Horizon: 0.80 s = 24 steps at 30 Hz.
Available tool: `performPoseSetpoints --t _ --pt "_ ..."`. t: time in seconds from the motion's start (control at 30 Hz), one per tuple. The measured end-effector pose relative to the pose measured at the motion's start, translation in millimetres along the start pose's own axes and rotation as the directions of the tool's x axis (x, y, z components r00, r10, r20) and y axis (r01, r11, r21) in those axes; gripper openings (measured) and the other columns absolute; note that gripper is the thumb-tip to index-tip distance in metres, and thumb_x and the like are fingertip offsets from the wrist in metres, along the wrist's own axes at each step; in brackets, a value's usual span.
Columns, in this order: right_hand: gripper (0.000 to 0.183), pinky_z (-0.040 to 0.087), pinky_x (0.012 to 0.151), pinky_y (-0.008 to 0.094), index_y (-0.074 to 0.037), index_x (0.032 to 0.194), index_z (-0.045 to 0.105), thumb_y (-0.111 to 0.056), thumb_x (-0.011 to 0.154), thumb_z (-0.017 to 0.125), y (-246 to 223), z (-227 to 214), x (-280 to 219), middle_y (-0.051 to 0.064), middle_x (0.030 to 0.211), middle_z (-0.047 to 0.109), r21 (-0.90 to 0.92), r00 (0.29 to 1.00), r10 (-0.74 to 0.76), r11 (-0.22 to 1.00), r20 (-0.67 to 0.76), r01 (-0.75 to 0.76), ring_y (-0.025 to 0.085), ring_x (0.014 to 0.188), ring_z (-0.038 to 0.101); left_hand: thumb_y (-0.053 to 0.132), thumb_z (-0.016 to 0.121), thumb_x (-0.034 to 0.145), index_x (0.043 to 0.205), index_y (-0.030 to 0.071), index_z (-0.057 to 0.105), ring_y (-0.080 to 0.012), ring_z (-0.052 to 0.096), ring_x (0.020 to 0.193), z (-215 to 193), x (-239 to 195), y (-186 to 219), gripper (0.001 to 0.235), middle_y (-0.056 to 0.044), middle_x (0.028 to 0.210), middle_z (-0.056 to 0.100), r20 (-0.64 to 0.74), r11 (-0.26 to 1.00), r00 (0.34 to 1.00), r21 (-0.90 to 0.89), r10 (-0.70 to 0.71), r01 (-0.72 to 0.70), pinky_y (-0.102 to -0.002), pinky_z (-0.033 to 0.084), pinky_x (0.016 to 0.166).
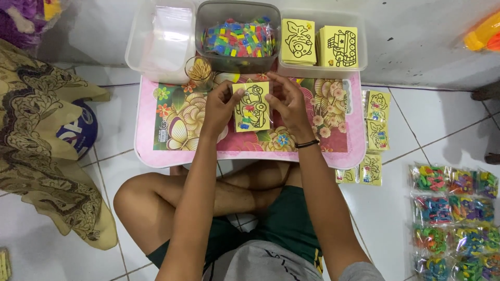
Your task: The person sits on the floor and packs small plastic bags containing colorful puzzle pieces and yellow paper cards with cartoon drawings. They place the items into the bags, seal them, and arrange the finished packages on the floor.
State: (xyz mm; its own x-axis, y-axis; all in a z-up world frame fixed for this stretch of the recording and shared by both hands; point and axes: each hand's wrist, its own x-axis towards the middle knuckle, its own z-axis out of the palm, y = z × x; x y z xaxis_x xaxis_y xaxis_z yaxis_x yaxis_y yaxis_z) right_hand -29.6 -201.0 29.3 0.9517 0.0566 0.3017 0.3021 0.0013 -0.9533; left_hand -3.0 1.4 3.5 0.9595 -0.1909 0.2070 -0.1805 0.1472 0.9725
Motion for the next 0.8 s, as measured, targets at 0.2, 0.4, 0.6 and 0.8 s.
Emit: performPoseSetpoints --t 0.2,0.4,0.6,0.8 --pt "0.054 0.056 0.059 0.023 -0.009 0.142 0.056 0.000 0.093 0.075 39.9 -16.3 1.3 0.009 0.080 0.071 0.034 0.997 0.032 0.999 -0.077 -0.030 0.010 0.061 0.066 0.028 0.061 0.109 0.092 0.008 0.068 -0.0099 0.048 0.061 -1.6 1.8 -0.1 0.027 -0.004 0.064 0.052 -0.010 0.996 0.999 0.078 0.039 -0.038 -0.029 0.042 0.061" --pt "0.044 0.052 0.056 0.023 -0.010 0.133 0.063 0.001 0.093 0.077 43.9 -13.9 -1.8 0.011 0.080 0.075 -0.031 0.983 -0.005 1.000 -0.182 0.000 0.008 0.061 0.062 0.019 0.064 0.106 0.086 0.006 0.068 -0.0116 0.055 0.050 -0.4 3.9 -7.2 0.024 -0.005 0.057 0.057 -0.040 0.996 0.999 0.087 0.031 -0.027 -0.027 0.047 0.057" --pt "0.015 0.050 0.057 0.021 -0.007 0.108 0.079 -0.002 0.094 0.074 39.5 -8.6 -1.1 0.006 0.085 0.074 -0.077 0.989 -0.014 0.997 -0.148 0.003 0.004 0.069 0.061 0.019 0.066 0.105 0.082 0.009 0.067 -0.0050 0.041 0.057 6.0 -0.4 10.0 0.025 0.001 0.056 0.046 -0.113 0.990 0.992 0.134 0.058 -0.043 -0.025 0.036 0.057" --pt "0.057 0.060 0.076 0.029 -0.003 0.138 0.062 0.006 0.081 0.067 18.3 -5.8 -6.6 0.009 0.119 0.064 0.003 0.999 0.006 1.000 0.043 -0.007 0.015 0.095 0.067 0.023 0.063 0.107 0.081 0.008 0.066 -0.0055 0.034 0.054 7.5 2.3 12.1 0.031 0.001 0.054 0.045 -0.140 0.993 0.988 0.111 0.060 -0.045 -0.026 0.033 0.056"
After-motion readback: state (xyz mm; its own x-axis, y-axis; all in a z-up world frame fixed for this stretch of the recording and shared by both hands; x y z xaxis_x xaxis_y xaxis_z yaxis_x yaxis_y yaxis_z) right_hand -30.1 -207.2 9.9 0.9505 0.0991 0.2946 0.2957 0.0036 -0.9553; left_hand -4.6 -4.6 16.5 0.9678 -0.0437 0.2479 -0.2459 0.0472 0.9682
